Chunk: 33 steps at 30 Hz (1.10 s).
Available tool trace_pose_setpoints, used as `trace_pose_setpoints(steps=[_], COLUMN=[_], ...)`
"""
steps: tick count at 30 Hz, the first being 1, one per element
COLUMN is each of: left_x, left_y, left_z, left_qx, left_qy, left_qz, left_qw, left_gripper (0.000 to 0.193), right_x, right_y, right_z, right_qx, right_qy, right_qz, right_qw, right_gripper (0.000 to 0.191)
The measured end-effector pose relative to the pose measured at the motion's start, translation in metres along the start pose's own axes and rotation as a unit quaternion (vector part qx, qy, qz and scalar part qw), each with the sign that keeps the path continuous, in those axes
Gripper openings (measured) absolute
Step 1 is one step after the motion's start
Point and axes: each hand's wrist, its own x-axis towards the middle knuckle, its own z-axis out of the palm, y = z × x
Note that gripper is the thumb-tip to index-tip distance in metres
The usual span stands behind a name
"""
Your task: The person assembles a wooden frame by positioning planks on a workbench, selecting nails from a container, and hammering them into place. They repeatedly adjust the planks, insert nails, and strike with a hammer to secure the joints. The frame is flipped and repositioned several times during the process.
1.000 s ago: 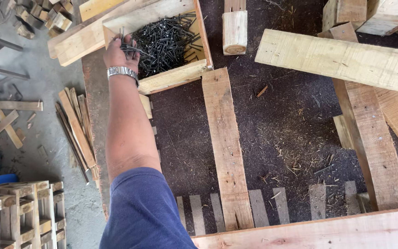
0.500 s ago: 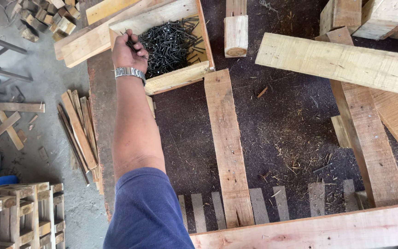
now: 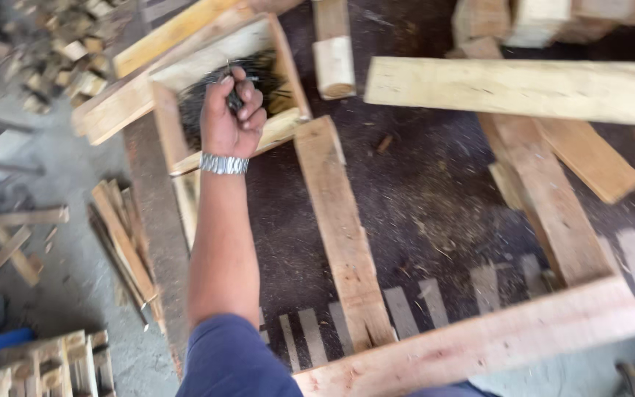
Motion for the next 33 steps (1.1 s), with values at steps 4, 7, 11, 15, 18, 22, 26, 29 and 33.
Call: trace_pose_setpoints(steps=[4, 7, 11, 15, 18, 22, 26, 29, 33], left_x=[-0.046, -0.092, -0.155, -0.208, -0.239, -0.256, -0.258, -0.253, -0.249], left_y=[-0.075, -0.152, -0.251, -0.323, -0.365, -0.414, -0.456, -0.49, -0.523], left_z=[0.083, 0.147, 0.223, 0.272, 0.292, 0.297, 0.302, 0.309, 0.316], left_qx=[-0.058, 0.013, 0.061, 0.036, 0.077, 0.13, 0.326, 0.491, 0.532], left_qy=[-0.094, -0.113, -0.131, -0.114, -0.066, -0.035, -0.137, -0.251, -0.193], left_qz=[-0.092, -0.115, -0.16, -0.282, -0.318, -0.307, -0.16, 0.013, 0.029], left_qw=[0.99, 0.987, 0.976, 0.952, 0.943, 0.942, 0.922, 0.834, 0.824], left_gripper=[0.013, 0.012, 0.027, 0.025, 0.011, 0.008, 0.009, 0.012, 0.012], right_x=[-0.068, -0.077, -0.078, -0.076, -0.057, -0.012, 0.02, 0.029, 0.036], right_y=[0.099, 0.163, 0.178, 0.164, 0.175, 0.205, 0.217, 0.211, 0.199], right_z=[-0.051, -0.065, -0.078, -0.1, -0.108, -0.098, -0.09, -0.092, -0.094], right_qx=[0.016, 0.132, 0.281, 0.28, 0.322, 0.325, 0.254, 0.267, 0.269], right_qy=[-0.007, -0.012, -0.021, -0.037, -0.096, -0.178, -0.194, -0.202, -0.259], right_qz=[-0.014, -0.068, -0.135, -0.061, -0.068, -0.106, -0.204, -0.268, -0.207], right_qw=[1.0, 0.989, 0.95, 0.957, 0.939, 0.923, 0.925, 0.903, 0.905], right_gripper=[0.026, 0.022, 0.016, 0.017, 0.016, 0.015, 0.015, 0.017, 0.014])
